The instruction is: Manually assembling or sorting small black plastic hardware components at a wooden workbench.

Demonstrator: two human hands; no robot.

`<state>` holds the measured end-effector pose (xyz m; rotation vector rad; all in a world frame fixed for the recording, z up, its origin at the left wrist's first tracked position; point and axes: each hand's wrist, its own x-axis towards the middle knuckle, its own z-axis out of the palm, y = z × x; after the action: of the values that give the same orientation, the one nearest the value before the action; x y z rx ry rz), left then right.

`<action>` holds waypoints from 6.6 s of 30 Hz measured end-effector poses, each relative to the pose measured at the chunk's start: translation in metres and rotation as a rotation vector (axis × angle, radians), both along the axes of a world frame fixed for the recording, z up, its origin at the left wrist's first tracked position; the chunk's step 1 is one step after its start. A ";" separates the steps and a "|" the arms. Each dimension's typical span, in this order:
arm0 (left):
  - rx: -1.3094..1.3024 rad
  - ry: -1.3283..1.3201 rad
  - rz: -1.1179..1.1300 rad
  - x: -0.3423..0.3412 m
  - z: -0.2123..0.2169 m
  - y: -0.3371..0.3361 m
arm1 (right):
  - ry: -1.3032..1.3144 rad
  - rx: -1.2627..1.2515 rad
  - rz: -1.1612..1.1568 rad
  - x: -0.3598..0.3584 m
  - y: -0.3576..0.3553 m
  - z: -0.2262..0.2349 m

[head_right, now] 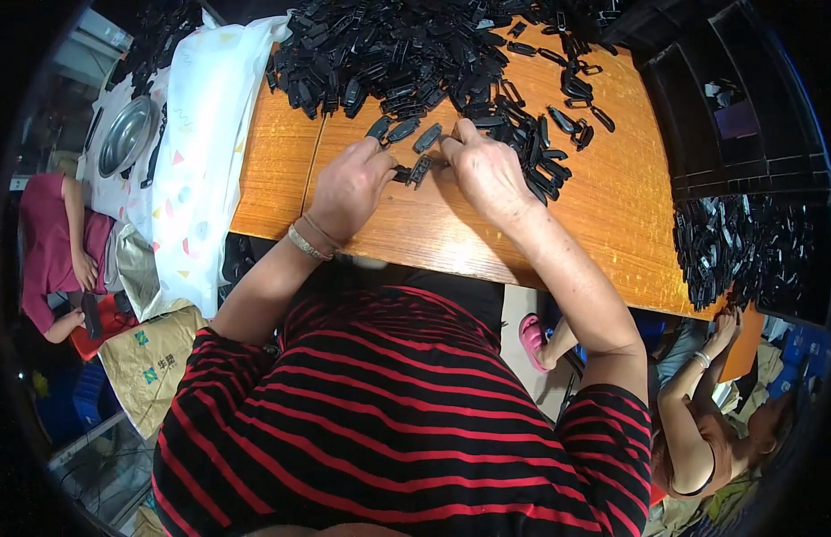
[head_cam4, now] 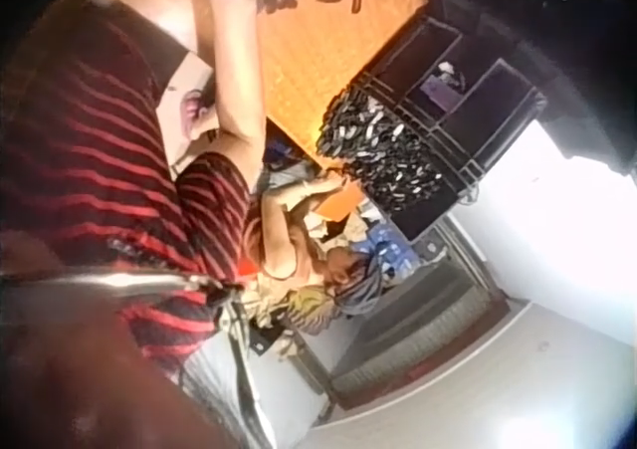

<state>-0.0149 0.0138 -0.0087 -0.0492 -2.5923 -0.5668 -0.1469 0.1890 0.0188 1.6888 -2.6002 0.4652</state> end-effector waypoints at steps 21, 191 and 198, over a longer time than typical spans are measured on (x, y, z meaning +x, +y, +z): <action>0.604 -0.118 -0.103 0.012 0.005 -0.001 | -0.502 -0.410 -0.256 0.051 0.013 0.001; 1.284 -0.271 0.049 0.086 0.014 0.000 | -0.796 -0.413 -0.097 0.129 -0.032 -0.023; 0.041 -0.661 0.336 0.188 0.047 -0.080 | -0.208 -0.359 -0.230 0.051 0.016 -0.011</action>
<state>0.1731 -0.0662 0.0382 0.6822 -3.1091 -0.5771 -0.0955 0.2048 0.0079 1.2732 -2.5937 1.0687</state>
